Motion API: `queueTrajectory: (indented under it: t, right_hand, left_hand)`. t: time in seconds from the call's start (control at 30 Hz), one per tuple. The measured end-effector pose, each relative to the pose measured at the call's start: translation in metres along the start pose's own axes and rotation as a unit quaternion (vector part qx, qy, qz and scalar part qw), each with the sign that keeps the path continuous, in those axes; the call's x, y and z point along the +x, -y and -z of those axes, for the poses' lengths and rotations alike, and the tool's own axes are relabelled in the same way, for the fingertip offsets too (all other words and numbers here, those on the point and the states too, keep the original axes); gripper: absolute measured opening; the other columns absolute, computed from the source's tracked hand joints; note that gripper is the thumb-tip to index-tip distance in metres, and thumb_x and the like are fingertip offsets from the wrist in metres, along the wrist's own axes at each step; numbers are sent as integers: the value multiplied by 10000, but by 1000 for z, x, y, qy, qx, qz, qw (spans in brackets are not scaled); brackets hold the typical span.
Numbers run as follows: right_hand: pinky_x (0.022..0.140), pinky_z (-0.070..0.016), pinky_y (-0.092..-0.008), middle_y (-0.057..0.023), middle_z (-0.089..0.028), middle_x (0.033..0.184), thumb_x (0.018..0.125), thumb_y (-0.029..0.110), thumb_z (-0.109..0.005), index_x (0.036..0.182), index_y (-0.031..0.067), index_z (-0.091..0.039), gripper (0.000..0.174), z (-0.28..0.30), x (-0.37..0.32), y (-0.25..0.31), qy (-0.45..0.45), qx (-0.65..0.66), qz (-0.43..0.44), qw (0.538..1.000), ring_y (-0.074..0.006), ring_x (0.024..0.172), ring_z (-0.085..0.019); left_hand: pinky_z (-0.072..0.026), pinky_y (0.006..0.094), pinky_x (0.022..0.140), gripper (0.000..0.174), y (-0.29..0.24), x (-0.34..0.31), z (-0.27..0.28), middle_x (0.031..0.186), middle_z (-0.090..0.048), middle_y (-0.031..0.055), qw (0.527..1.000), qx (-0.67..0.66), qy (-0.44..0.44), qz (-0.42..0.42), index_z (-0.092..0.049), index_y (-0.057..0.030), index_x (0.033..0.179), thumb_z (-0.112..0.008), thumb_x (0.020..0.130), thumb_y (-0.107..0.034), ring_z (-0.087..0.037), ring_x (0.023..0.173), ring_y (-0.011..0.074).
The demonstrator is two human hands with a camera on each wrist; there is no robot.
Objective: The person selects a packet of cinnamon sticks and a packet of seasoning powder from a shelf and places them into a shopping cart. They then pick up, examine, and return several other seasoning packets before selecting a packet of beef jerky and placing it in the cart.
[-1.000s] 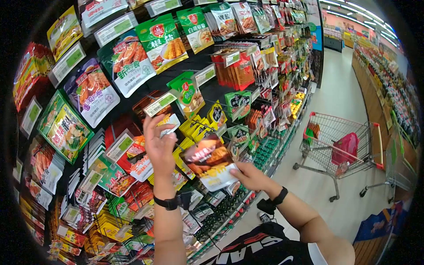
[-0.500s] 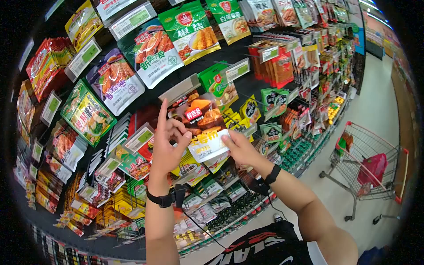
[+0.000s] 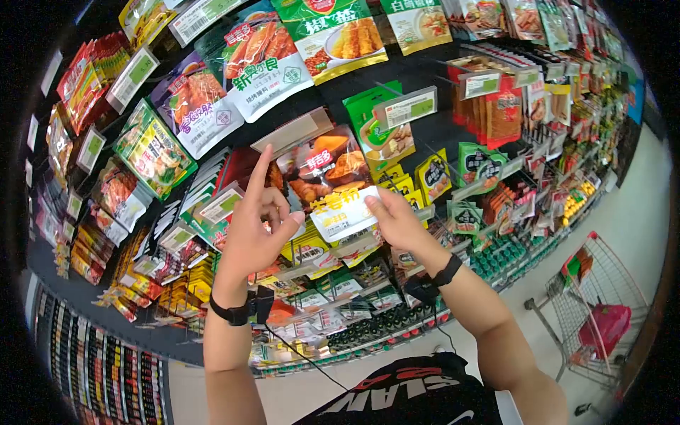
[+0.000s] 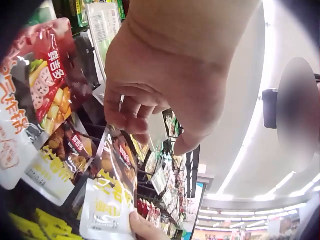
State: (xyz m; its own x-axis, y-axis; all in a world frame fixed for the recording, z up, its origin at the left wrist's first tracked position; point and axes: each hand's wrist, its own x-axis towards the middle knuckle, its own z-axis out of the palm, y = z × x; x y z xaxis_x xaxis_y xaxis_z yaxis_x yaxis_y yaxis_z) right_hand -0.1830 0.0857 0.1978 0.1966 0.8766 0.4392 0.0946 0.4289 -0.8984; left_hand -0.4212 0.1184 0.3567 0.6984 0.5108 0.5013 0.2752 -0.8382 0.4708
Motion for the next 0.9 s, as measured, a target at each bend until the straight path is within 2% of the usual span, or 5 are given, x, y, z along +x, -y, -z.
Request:
queueTrajectory:
  t: [0.17, 0.33, 0.5, 0.73, 0.9]
  right_hand:
    - [837, -519, -349, -152, -725, 1017, 1070, 220, -506, 1202, -35, -610, 305, 9, 12, -13, 15, -29, 64, 997, -187, 922, -675]
    - [809, -521, -356, -180, -723, 983, 1061, 231, -522, 1187, -34, -618, 308, 13, 16, -9, 14, -28, 72, 997, -220, 893, -691]
    - [755, -521, -416, -218, -704, 923, 1047, 222, -529, 1139, -21, -608, 271, 14, 19, -8, 1, -78, 122, 989, -379, 867, -701]
    - [690, -509, -415, -215, -698, 872, 1042, 226, -532, 1037, -21, -614, 261, 14, 16, 6, -19, -86, 130, 988, -386, 823, -701]
    - [652, -496, -410, -208, -678, 775, 1006, 171, -581, 1300, 16, -479, 348, 5, 24, 2, -33, -64, 29, 997, -377, 737, -692]
  left_hand:
    - [-324, 220, 582, 979, 8, -1, -26, 649, -407, -34, 997, -16, -77, 15, -143, -92, 1631, -718, 839, -68, -399, 607, 67]
    - [-314, 216, 572, 976, 6, 2, -36, 648, -407, -38, 994, -4, -108, 29, -152, -93, 1629, -708, 828, -62, -384, 588, 57]
    - [-327, 216, 571, 983, 3, 5, -43, 646, -408, -37, 991, -1, -123, 44, -148, -95, 1629, -705, 820, -44, -389, 583, 58]
    - [-341, 219, 570, 997, 9, 5, -47, 656, -434, -34, 991, 9, -128, 37, -130, -92, 1630, -708, 819, -43, -406, 585, 64]
    - [-369, 241, 548, 987, 20, -1, -57, 688, -466, 1, 992, -53, -109, 23, -153, -58, 1612, -747, 824, -69, -437, 586, 83]
